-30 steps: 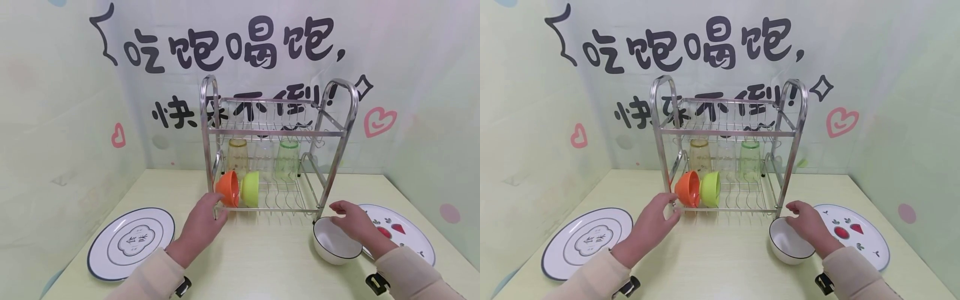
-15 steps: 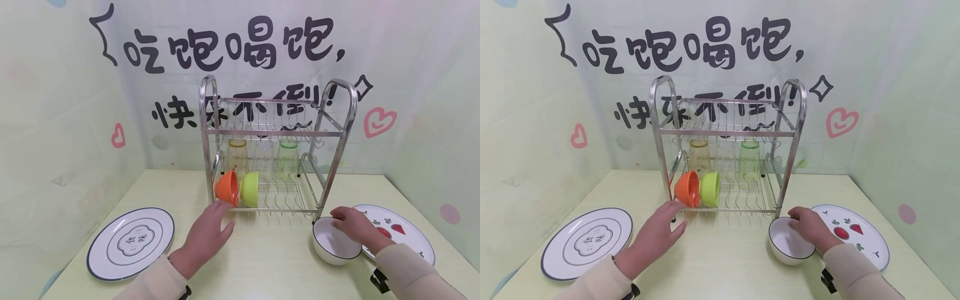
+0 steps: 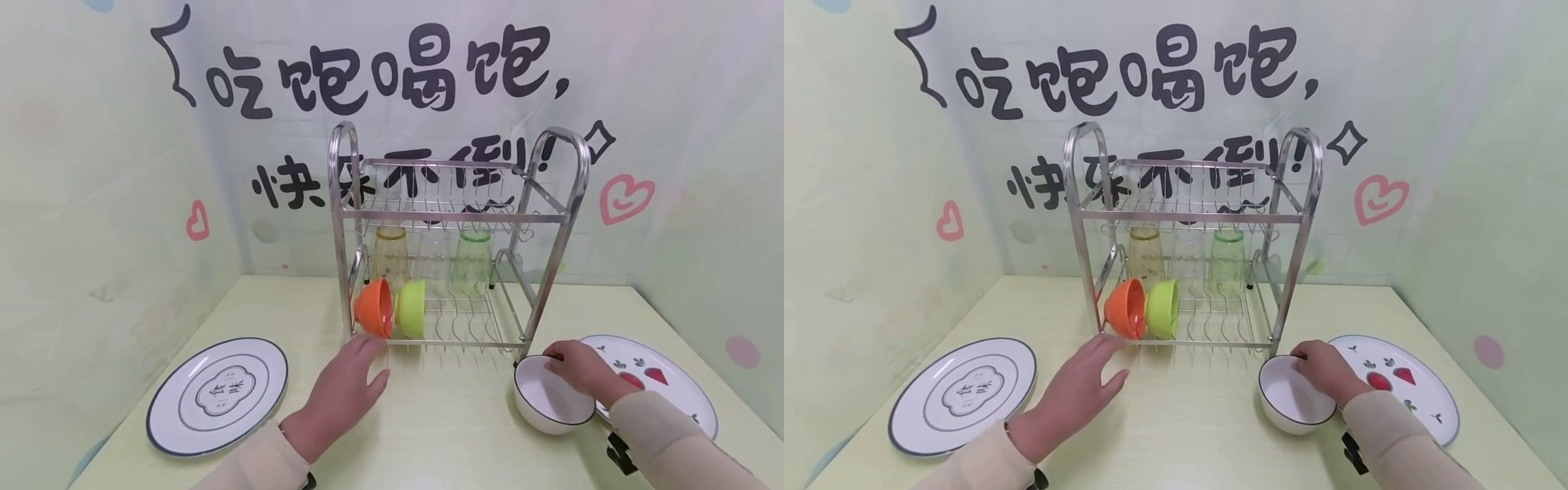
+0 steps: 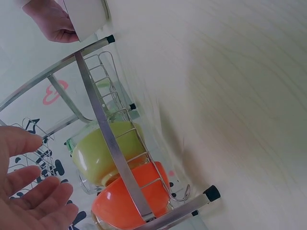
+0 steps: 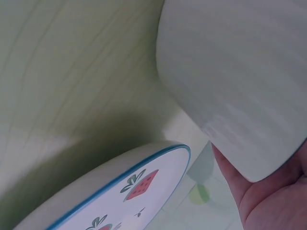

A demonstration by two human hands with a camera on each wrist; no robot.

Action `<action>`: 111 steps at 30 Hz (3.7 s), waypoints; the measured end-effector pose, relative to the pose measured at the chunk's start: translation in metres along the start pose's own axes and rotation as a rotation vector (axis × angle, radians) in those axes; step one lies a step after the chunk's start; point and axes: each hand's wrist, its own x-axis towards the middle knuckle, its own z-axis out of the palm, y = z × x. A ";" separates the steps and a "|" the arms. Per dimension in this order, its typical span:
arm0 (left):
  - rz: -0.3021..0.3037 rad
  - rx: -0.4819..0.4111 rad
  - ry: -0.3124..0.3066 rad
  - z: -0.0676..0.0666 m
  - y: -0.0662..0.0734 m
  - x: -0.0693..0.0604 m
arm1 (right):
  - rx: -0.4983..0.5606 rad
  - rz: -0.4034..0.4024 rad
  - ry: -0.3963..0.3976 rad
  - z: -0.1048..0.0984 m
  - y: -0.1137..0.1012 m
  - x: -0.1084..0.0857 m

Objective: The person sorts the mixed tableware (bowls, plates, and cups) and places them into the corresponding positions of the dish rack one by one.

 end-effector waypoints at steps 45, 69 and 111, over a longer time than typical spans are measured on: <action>-0.231 -0.477 -0.229 0.022 0.013 0.007 | 0.082 -0.038 -0.016 0.006 -0.050 0.011; -0.329 -0.531 -0.358 0.038 0.029 0.039 | 0.145 -0.115 -0.001 0.012 -0.116 0.019; -0.297 -0.388 -0.372 0.035 0.025 0.052 | 0.192 -0.107 0.022 0.027 -0.146 0.031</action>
